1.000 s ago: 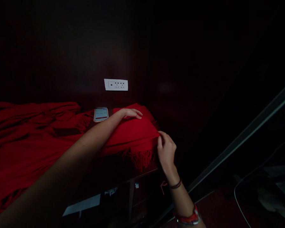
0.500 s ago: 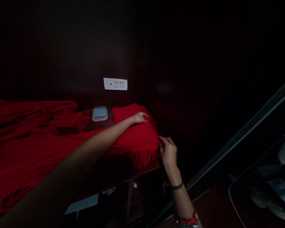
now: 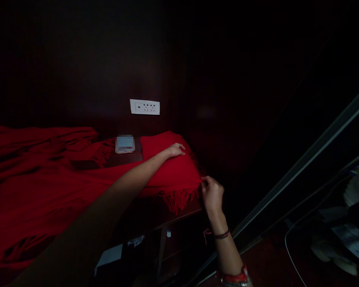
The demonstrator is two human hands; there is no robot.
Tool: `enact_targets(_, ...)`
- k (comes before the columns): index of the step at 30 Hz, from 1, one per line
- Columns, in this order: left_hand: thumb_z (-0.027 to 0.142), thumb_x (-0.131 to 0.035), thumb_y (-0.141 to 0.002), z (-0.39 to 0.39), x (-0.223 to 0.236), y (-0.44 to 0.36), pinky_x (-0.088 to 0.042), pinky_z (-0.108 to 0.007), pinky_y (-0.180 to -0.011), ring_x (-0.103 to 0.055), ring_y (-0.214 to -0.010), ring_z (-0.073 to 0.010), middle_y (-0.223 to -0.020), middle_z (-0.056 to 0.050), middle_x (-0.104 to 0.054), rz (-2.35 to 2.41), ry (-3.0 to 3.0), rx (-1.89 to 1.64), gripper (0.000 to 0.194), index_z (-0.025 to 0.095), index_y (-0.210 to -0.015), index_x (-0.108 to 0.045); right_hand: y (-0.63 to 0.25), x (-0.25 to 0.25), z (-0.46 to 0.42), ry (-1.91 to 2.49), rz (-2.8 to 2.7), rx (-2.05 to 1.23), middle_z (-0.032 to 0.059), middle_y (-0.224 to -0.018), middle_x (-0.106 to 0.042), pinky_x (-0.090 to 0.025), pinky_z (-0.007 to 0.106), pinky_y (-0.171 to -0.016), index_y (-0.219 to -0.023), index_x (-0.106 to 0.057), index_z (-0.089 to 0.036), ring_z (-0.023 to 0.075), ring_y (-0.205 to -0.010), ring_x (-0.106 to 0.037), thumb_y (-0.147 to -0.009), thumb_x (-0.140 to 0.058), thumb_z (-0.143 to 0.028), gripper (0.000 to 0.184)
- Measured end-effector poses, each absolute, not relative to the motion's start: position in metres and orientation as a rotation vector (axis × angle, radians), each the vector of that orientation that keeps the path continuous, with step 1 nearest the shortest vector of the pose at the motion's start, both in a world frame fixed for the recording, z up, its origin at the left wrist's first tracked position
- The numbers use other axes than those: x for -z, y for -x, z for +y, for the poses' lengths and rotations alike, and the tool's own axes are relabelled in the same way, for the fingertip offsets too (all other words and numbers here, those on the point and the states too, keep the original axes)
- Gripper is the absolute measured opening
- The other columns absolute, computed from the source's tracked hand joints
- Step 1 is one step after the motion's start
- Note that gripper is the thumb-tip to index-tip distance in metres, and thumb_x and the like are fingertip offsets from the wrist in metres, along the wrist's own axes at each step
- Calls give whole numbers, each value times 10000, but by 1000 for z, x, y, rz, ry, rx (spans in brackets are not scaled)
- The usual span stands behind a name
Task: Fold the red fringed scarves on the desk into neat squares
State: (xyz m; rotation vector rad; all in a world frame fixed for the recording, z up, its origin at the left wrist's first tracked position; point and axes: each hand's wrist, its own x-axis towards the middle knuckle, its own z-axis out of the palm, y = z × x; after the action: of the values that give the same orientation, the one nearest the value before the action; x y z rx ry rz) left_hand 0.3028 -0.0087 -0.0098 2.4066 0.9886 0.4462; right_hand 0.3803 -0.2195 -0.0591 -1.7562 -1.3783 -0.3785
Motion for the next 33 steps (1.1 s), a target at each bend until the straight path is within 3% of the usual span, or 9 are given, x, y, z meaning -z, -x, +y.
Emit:
enact_targets(6, 203, -557, -696, -20, 14, -302, -371, -264, -855, -496, -976, -195, -1052, -82, -555, 956, -2532, -395, 360, 126, -1047, -529, -379, 61, -227, 1787, -1446, 284, 96, -791, -631, -436, 272, -645, -858, -607, -116, 167, -698, -575, -709, -341, -43, 313)
enact_targets(10, 308, -470, -776, -44, 18, -290, -250, -411, -938, -316, -1149, -274, -1251, -133, -353, 952, -2682, -513, 445, 170, -1192, -392, -382, 67, -228, 1832, -1502, 330, 93, -803, -607, -439, 308, -688, -914, -597, -123, 181, -744, -541, -701, -332, -34, 351)
enact_targets(13, 402, -360, -822, -65, 19, -264, -168, -441, -965, -180, -1217, -275, -1343, -116, -198, 828, -2916, -557, 463, 208, -1241, -326, -379, 64, -230, 1851, -1540, 364, 113, -973, -557, -422, 335, -778, -1032, -551, -126, 196, -887, -503, -668, -349, -26, 428)
enact_targets(17, 495, -303, -813, -88, 21, -211, -96, -456, -981, -60, -1250, -265, -1385, -70, -93, 827, -3012, -350, 533, 239, -1279, -262, -361, 48, -227, 1787, -1707, 399, 111, -1220, -403, -326, 385, -917, -1166, -455, -150, 211, -1132, -346, -668, -350, -29, 523)
enact_targets(21, 483, -260, -826, -98, 23, -152, -137, -431, -979, -67, -1254, -243, -1388, -65, -74, 1133, -2911, -288, 539, 234, -1301, -209, -340, 35, -211, 1734, -1986, 272, 75, -1311, -318, -218, 442, -971, -1249, -349, -207, 211, -1222, -218, -818, -332, -232, 432)
enact_targets(25, 525, -285, -793, -106, 21, -94, -183, -413, -966, -115, -1248, -247, -1381, -78, -110, 1281, -2807, -174, 602, 245, -1312, -166, -337, 42, -198, 1846, -2190, 62, 55, -1342, -268, -196, 480, -959, -1281, -269, -273, 223, -1236, -181, -842, -259, -434, 468)
enact_targets(29, 573, -400, -702, -120, 19, -29, -175, -415, -966, -195, -1225, -263, -1361, -79, -194, 1360, -2780, -30, 706, 261, -1303, -203, -343, 49, -196, 1908, -2232, 52, 42, -1354, -234, -172, 454, -977, -1291, -235, -279, 207, -1241, -158, -844, -202, -469, 488)
enact_targets(33, 578, -476, -623, -131, 27, 46, -151, -525, -925, -100, -1234, -334, -1378, -46, -133, 1802, -2690, -115, 768, 317, -1292, -205, -346, 49, -194, 1942, -2228, 78, 33, -1357, -226, -169, 445, -981, -1292, -236, -274, 205, -1240, -164, -849, -204, -451, 478)
